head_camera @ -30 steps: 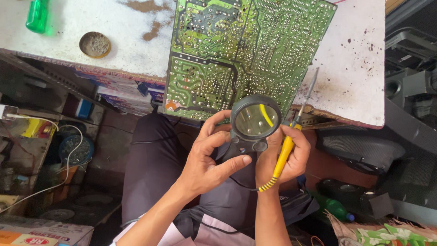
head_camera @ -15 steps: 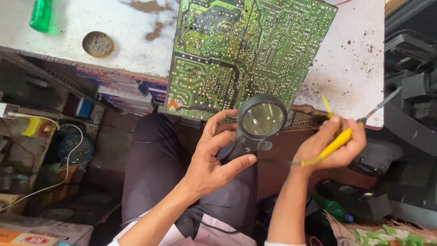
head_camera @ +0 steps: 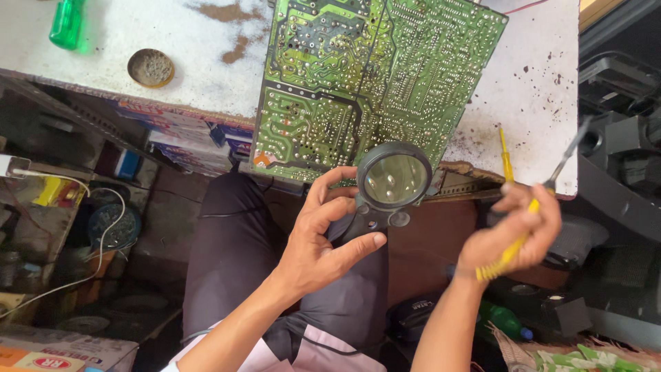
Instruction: The person holds a magnifying glass over a green circuit board and uses a yellow soldering iron to touch and work on small solder points. The person repeatedly moves the magnifying glass and soldering iron across different areas of the board while maintaining a close-up view.
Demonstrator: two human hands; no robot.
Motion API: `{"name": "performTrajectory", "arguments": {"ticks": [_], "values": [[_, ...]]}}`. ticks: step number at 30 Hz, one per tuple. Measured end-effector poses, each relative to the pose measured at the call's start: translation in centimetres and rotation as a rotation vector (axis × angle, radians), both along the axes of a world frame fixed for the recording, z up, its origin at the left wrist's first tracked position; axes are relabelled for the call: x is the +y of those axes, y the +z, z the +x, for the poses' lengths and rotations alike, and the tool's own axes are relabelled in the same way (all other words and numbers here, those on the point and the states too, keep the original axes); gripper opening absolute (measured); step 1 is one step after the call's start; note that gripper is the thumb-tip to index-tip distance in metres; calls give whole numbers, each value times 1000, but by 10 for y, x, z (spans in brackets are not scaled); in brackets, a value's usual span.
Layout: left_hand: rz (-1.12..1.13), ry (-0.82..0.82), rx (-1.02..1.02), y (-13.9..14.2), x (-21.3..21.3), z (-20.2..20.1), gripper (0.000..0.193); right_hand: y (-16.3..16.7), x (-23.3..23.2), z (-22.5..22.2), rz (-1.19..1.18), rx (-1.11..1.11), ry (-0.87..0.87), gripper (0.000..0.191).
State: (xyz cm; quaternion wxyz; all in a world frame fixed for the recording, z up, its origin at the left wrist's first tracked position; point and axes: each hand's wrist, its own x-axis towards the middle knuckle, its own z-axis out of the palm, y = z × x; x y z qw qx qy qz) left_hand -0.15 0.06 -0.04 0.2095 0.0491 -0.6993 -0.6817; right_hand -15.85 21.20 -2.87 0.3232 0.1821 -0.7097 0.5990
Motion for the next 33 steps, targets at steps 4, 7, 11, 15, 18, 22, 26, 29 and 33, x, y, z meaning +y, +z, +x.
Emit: {"name": "performTrajectory", "arguments": {"ticks": [4, 7, 11, 15, 18, 22, 26, 29, 33], "values": [[-68, 1, 28, 0, -2, 1, 36, 18, -1, 65, -301, -228, 309, 42], [35, -11, -6, 1, -1, 0, 36, 18, -4, 90, -343, -363, 361, 37], [-16, -4, 17, 2, -2, 1, 36, 5, -9, 105, -287, -378, 348, 30], [28, -11, 15, 2, -1, -1, 36, -2, -14, 108, -238, -403, 326, 24], [15, -7, 25, 1, -2, 0, 37, -2, -18, 108, -226, -427, 333, 24], [-24, 1, 52, 0, -2, 0, 37, -3, -24, 106, -252, -444, 364, 23], [22, -13, 40, 0, -2, 0, 37, -1, -24, 105, -270, -453, 380, 22], [1, -9, 50, 0, -3, 0, 36, -1, -24, 106, -281, -453, 389, 22], [20, -16, 48, -1, -3, 0, 37, -3, -23, 106, -242, -415, 384, 23]]}}
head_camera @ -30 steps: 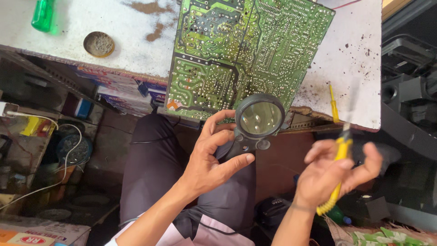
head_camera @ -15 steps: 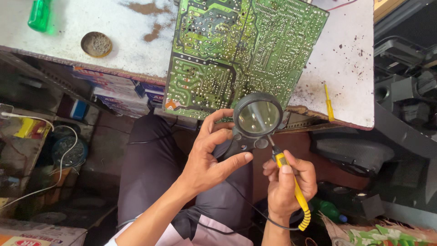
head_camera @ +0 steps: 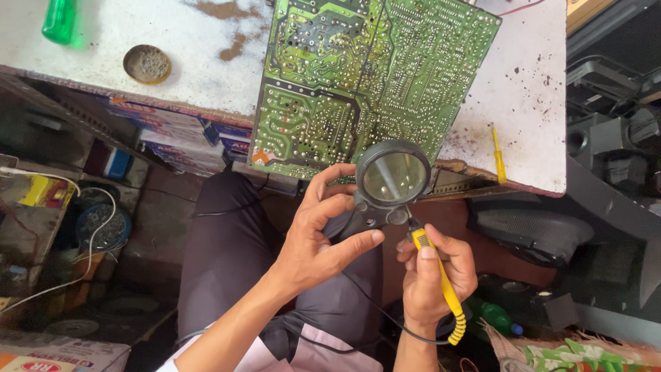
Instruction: The person holds a magnifying glass over a green circuit board and uses a yellow soldering iron to touch and work on small solder points. The person repeatedly moves the magnifying glass and soldering iron across different areas of the board while maintaining a close-up view.
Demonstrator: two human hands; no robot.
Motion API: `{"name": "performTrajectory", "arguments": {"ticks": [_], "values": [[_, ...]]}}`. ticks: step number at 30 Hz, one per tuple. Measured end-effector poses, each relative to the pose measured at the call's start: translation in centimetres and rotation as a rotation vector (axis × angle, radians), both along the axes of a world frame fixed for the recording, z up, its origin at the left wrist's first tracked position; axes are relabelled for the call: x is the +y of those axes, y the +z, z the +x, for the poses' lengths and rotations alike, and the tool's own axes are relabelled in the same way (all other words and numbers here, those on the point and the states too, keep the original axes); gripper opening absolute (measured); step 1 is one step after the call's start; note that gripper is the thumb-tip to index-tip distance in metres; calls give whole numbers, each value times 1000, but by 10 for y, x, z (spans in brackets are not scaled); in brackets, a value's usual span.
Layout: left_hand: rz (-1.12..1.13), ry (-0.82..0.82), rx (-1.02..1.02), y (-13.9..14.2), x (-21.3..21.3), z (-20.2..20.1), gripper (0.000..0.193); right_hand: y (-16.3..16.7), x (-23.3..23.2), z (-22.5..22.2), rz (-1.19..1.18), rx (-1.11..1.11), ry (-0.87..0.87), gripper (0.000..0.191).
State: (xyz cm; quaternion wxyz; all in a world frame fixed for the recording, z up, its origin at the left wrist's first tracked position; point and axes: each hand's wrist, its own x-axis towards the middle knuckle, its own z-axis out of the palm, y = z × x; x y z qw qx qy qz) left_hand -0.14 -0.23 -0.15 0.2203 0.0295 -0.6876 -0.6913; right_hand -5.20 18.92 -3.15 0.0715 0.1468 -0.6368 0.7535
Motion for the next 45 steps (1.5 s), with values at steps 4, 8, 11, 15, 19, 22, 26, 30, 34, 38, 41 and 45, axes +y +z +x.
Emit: {"name": "performTrajectory", "arguments": {"ticks": [4, 8, 11, 15, 19, 22, 26, 30, 34, 38, 41, 45], "values": [[15, 0, 3, 0, 1, -1, 37, -2, 3, 0, -12, 28, -45, 24], [-23, -2, 2, 1, 0, 0, 37, -4, 7, -1, 9, 22, -75, 24], [8, -3, 0, 2, 1, -1, 36, -6, 7, -1, 3, 58, -38, 24], [-18, 0, -6, 3, 0, 1, 36, -6, 7, 3, 5, 58, -30, 24], [-9, -1, -12, 3, 0, -1, 37, -3, 2, 3, 31, 70, -39, 23], [-7, -2, -5, 3, 0, 0, 37, 4, -1, 5, 179, 153, -61, 22], [-55, 3, 3, 2, -1, 0, 36, 17, -2, 7, 356, 319, -32, 22], [-14, 0, -15, 2, 0, -1, 36, 22, -7, 7, 398, 378, -52, 22], [-12, 1, -13, 2, 1, 0, 37, 22, -7, 7, 366, 366, -50, 23], [-13, -1, -11, 2, 1, -1, 36, 19, -7, 7, 337, 353, -32, 23], [-6, -3, 0, 1, 1, 0, 36, 18, -6, 7, 365, 359, -50, 23], [-6, 4, -1, 0, 2, 0, 37, 13, -3, 8, 325, 331, -77, 23]]}}
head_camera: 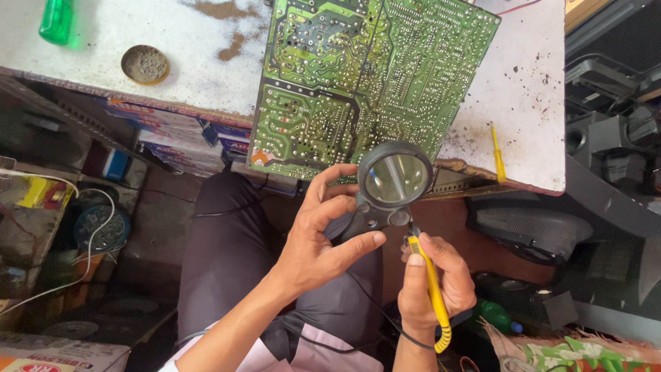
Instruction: The person holds a magnifying glass over a green circuit board and uses a yellow soldering iron to touch and work on small solder points. The person repeatedly moves the magnifying glass and soldering iron across different areas of the board while maintaining a close-up view.
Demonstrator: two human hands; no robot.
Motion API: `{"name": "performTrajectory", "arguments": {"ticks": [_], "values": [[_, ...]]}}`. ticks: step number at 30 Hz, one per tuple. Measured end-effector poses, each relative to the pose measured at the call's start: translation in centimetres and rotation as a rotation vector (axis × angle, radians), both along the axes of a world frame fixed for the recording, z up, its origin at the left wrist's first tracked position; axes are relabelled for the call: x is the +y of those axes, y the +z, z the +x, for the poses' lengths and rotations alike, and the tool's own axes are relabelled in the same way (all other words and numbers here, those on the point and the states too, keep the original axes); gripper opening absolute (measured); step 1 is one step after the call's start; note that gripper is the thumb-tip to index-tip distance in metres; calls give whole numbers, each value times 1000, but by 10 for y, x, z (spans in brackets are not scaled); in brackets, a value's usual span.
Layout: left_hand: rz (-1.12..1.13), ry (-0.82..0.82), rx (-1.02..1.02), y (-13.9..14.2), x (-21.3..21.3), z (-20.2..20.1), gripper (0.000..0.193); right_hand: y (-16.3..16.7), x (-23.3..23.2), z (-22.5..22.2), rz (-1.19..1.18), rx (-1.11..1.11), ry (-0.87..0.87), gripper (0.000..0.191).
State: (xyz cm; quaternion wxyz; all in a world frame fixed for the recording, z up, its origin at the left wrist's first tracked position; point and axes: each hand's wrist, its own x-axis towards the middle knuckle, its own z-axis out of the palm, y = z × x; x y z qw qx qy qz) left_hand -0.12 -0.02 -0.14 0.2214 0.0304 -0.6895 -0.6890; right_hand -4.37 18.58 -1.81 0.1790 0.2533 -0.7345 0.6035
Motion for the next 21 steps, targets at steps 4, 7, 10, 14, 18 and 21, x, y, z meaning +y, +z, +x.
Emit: {"name": "performTrajectory", "arguments": {"ticks": [4, 7, 10, 14, 18, 21], "values": [[-11, 2, -1, -2, 1, 0, 37, -9, 1, 0, -121, -45, 2, 21], [-23, 0, -4, -2, -1, 1, 37, -16, 1, 2, -154, -73, -14, 20], [-2, -16, -10, -3, -1, 1, 36, -19, 2, 3, -165, -98, -16, 20], [-3, -19, -7, -2, -1, 1, 36, -19, 2, 4, -158, -124, -9, 20], [-1, -18, -14, 0, -1, 1, 36, -17, 2, 5, -135, -135, -8, 20], [8, -24, -10, 0, -1, 1, 36, -16, 1, 5, -125, -130, -19, 20]]}}
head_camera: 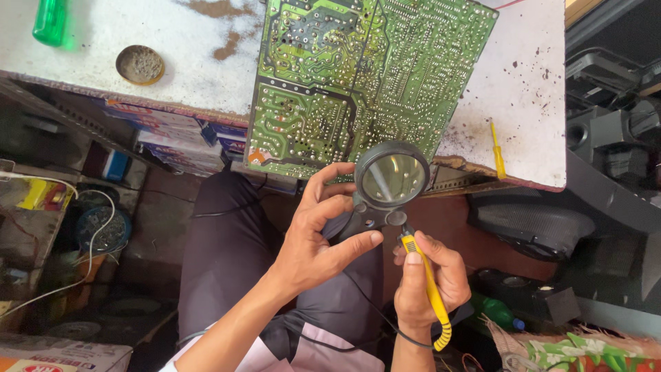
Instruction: The person holds a magnifying glass over a green circuit board and uses a yellow soldering iron to touch and work on small solder points. The person repeatedly moves the magnifying glass and soldering iron across different areas of the board while maintaining a close-up view.
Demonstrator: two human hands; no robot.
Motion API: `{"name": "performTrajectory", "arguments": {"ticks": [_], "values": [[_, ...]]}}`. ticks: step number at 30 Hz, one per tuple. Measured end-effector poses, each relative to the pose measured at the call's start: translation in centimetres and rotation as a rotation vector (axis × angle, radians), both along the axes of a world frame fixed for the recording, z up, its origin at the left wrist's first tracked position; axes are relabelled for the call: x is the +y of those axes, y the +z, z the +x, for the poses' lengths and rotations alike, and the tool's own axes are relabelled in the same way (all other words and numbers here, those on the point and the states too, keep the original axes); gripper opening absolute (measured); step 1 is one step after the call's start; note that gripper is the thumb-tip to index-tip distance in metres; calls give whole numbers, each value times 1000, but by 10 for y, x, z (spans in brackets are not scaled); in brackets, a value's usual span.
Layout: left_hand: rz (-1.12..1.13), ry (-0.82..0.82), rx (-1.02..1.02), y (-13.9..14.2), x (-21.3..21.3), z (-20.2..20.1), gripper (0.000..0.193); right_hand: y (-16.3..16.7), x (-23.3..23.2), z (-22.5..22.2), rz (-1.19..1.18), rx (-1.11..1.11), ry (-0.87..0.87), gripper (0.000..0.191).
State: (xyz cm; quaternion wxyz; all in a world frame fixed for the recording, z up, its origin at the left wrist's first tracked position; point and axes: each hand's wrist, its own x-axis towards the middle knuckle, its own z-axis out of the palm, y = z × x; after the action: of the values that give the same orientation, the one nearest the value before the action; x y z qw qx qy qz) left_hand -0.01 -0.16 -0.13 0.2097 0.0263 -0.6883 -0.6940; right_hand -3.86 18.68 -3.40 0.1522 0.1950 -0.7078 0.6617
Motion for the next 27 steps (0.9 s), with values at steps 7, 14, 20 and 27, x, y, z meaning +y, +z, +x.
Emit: {"name": "performTrajectory", "arguments": {"ticks": [7, 14, 20, 27], "values": [[-3, 1, -1, 0, 0, -1, 36, 1, -2, 0, -23, -18, -3, 20], [9, 2, 6, -1, 0, -1, 36, 3, -2, 0, -19, -26, -7, 20], [5, 4, 7, -1, 0, -1, 36, 2, 0, 0, -20, -42, -5, 20], [-1, 3, 5, -1, -1, 0, 35, 1, 2, -2, -93, -40, -14, 20]]}}
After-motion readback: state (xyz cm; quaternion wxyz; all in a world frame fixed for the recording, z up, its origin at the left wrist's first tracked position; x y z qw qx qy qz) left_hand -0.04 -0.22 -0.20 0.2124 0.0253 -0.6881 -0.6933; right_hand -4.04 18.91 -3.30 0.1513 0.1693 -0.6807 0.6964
